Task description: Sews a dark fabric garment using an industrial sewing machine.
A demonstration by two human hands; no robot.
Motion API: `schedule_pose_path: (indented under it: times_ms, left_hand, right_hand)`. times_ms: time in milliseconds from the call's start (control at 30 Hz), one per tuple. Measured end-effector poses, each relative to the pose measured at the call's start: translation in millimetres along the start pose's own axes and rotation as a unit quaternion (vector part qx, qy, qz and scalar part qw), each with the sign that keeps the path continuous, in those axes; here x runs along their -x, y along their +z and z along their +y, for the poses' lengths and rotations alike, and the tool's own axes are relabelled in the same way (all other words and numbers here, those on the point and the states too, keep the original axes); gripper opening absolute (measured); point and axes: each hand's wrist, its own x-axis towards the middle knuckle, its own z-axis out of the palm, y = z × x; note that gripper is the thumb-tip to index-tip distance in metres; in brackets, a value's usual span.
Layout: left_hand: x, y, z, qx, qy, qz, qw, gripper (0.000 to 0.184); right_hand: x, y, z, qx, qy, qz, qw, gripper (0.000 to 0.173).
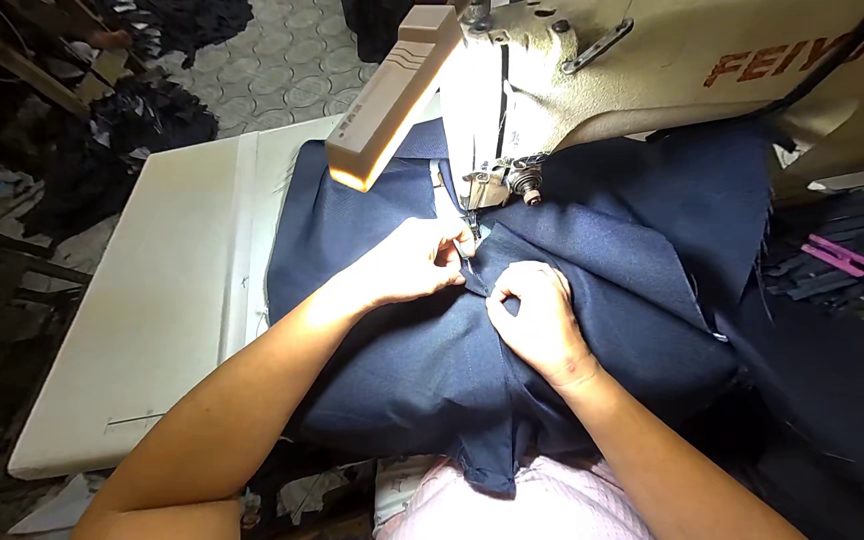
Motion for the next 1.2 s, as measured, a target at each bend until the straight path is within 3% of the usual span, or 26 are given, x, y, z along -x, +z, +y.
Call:
schedule_pose_path:
  times_ms: [100, 500, 700, 967, 1200]
  left_hand:
    - [-2, -3, 3, -0.040, 0.026, -0.008, 0.999, 0.002]
    - [-7, -5, 7, -0.227, 0.135, -0.053, 0.963, 0.015]
    - [-20, -4, -1, -0.256, 0.227, -0.070, 0.937, 0.025]
    - [-7, 12, -18, -0.259, 0.092, -0.009, 0.962, 0.020]
    - [-7, 19, -25, -0.207, 0.112, 0.039, 0.971, 0.020]
  right_hand:
    - [0, 0, -1, -0.003, 0.004, -0.004, 1.000, 0.016]
    - [0, 1, -2, -0.008, -0.004, 0.010, 1.000, 0.014]
    - [0, 0, -2, -0.012, 0.000, 0.007, 1.000, 0.012]
    - [0, -2, -2, -0.012, 0.011, -0.006, 1.000, 0.010]
    - [2, -1, -2, -0.013, 0.015, -0.009, 1.000, 0.015]
